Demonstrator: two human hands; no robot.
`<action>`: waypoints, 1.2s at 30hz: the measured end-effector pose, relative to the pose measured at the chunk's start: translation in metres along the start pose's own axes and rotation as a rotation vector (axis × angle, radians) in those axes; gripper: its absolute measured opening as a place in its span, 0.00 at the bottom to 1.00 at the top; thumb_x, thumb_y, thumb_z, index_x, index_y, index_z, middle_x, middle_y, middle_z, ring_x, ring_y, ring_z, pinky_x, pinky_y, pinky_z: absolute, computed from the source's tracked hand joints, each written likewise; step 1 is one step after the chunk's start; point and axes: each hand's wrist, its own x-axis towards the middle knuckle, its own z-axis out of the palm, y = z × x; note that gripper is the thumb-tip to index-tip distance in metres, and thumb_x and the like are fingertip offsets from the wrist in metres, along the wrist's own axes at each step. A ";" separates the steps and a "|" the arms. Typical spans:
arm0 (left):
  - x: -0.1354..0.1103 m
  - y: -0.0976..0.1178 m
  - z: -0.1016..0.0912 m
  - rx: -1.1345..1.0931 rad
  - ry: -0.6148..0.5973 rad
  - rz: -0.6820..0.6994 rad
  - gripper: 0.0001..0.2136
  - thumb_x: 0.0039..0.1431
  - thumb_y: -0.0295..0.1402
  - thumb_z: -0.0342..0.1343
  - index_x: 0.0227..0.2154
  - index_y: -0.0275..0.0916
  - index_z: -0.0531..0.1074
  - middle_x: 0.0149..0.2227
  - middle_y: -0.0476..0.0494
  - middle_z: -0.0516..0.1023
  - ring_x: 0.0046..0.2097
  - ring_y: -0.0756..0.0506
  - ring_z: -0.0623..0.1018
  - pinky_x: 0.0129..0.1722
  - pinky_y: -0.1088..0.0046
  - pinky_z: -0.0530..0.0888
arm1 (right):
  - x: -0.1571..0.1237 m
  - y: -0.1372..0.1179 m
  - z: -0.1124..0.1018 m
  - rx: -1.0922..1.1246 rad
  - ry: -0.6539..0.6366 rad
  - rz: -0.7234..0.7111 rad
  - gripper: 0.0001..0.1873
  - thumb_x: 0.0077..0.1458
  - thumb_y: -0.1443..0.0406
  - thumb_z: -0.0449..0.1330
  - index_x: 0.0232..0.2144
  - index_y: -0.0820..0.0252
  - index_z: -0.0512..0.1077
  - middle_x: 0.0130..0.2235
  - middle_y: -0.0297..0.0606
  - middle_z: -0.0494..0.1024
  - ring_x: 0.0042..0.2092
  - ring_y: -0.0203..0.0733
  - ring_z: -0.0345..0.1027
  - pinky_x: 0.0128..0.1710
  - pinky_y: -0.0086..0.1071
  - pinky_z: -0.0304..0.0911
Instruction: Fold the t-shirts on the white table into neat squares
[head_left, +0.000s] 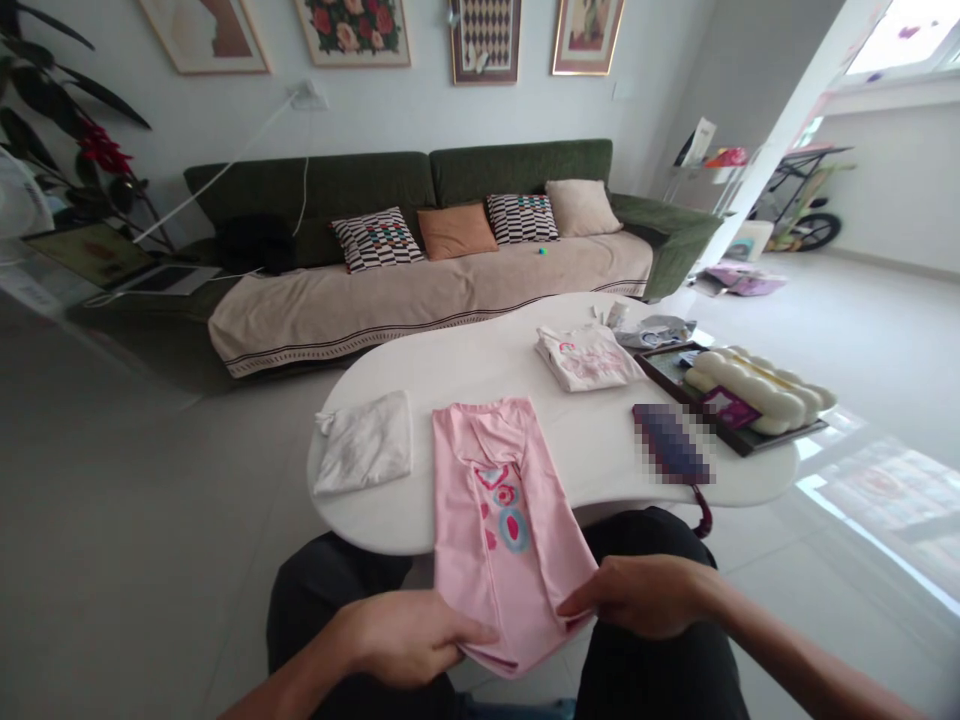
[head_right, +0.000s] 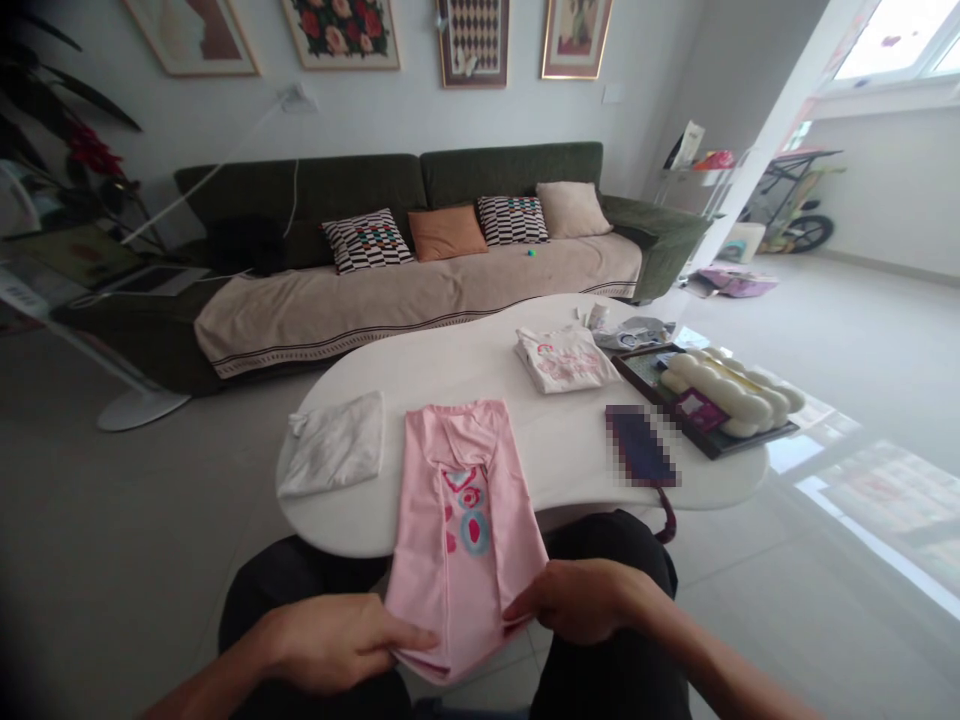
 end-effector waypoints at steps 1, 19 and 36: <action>0.001 0.000 -0.017 -0.091 -0.072 0.010 0.19 0.53 0.27 0.47 0.48 0.47 0.69 0.42 0.53 0.76 0.43 0.49 0.74 0.42 0.80 0.68 | 0.001 -0.002 -0.016 0.068 -0.070 -0.015 0.28 0.46 0.76 0.48 0.49 0.54 0.69 0.42 0.32 0.76 0.42 0.36 0.69 0.42 0.25 0.60; 0.168 -0.207 -0.080 -1.120 1.052 -0.278 0.11 0.39 0.35 0.57 0.28 0.36 0.68 0.25 0.51 0.73 0.28 0.51 0.71 0.28 0.78 0.66 | 0.167 0.165 -0.124 0.513 0.978 0.344 0.11 0.45 0.63 0.53 0.30 0.64 0.69 0.26 0.34 0.71 0.28 0.35 0.64 0.24 0.25 0.56; 0.146 -0.195 -0.066 -0.892 1.231 -0.436 0.22 0.48 0.39 0.54 0.46 0.38 0.60 0.32 0.45 0.74 0.32 0.49 0.74 0.32 0.75 0.67 | 0.189 0.136 -0.086 -0.361 1.092 0.382 0.25 0.56 0.59 0.47 0.56 0.56 0.57 0.62 0.44 0.49 0.61 0.52 0.40 0.55 0.44 0.43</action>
